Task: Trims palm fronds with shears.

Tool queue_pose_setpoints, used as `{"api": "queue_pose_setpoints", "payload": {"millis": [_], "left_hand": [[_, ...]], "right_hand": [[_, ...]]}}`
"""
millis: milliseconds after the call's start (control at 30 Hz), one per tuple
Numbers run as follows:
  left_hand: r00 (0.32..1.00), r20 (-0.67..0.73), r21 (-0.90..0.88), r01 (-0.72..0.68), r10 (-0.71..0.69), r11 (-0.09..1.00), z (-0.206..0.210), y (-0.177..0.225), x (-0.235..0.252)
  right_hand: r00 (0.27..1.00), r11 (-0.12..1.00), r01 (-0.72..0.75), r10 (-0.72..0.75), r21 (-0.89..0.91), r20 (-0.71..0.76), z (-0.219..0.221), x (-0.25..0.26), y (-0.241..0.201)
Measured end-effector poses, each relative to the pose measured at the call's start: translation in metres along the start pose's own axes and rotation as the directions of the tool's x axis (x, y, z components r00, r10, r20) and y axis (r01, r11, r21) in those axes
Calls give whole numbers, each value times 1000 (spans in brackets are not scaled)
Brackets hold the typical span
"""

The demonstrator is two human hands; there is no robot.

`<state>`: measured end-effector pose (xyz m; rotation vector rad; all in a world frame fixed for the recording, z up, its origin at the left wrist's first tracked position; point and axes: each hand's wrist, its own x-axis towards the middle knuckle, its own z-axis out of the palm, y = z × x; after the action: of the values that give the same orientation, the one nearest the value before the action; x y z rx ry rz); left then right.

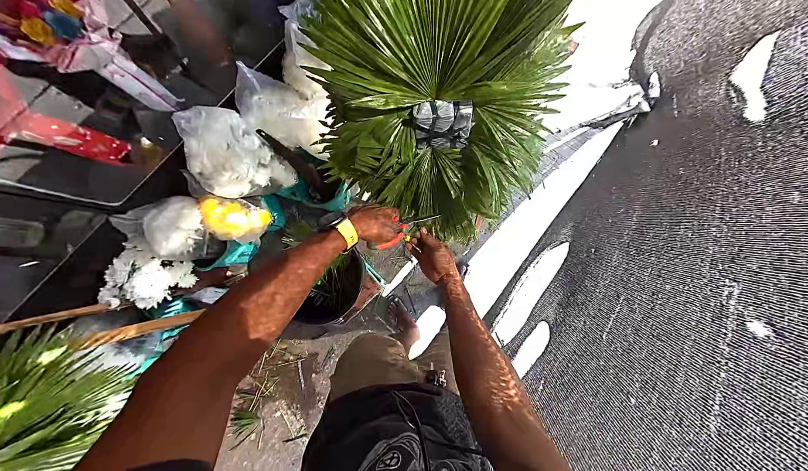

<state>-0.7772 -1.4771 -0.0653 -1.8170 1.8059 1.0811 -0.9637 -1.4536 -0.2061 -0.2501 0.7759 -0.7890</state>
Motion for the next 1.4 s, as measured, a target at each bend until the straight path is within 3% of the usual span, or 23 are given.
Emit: {"api": "queue_pose_setpoints", "payload": {"millis": [467,600,767,833,900,1000,1033,1067,1133,1167,1233,1400], "left_hand": [[998,55,37,-30,28,999,-14,6,16],[993,40,74,-110,107,991,-16,0,21],[992,-3,42,-127,127,991,-7,-6,20],[997,47,47,-64,62,997,-2,-8,18],[993,109,129,26,-40,991,0,-6,13],[987,151,119,30,-48,992,4,-3,7],[989,141,86,21,-33,996,6,-5,7],[991,134,60,16,-24,998,8,-5,8],[995,103,27,-2,-1,1000,12,-4,13],[996,91,9,-17,16,1000,13,-4,16],[995,86,-41,-53,57,998,13,-2,21],[970,174,-413,-86,171,907,6,4,27]], "right_hand": [[998,999,-44,43,-1,-53,1,0,-4],[998,1000,-19,18,-9,-58,-1,2,-7],[992,977,-28,1,-212,-125,-9,4,-13],[983,884,-88,1,-460,-185,-18,1,-18],[976,678,-152,-13,-719,-218,-31,-2,-23],[956,383,-272,4,-883,-293,-52,-11,-33],[948,403,-278,-32,-872,-317,-58,-15,-35],[940,508,-229,-106,-830,-325,-64,-18,-36],[924,808,56,-264,-587,-275,-72,-21,-40],[921,876,215,-329,-432,-209,-74,-19,-44],[920,892,340,-381,-297,-93,-70,-17,-58],[956,837,202,-281,-509,-82,-41,-17,-80]]}}
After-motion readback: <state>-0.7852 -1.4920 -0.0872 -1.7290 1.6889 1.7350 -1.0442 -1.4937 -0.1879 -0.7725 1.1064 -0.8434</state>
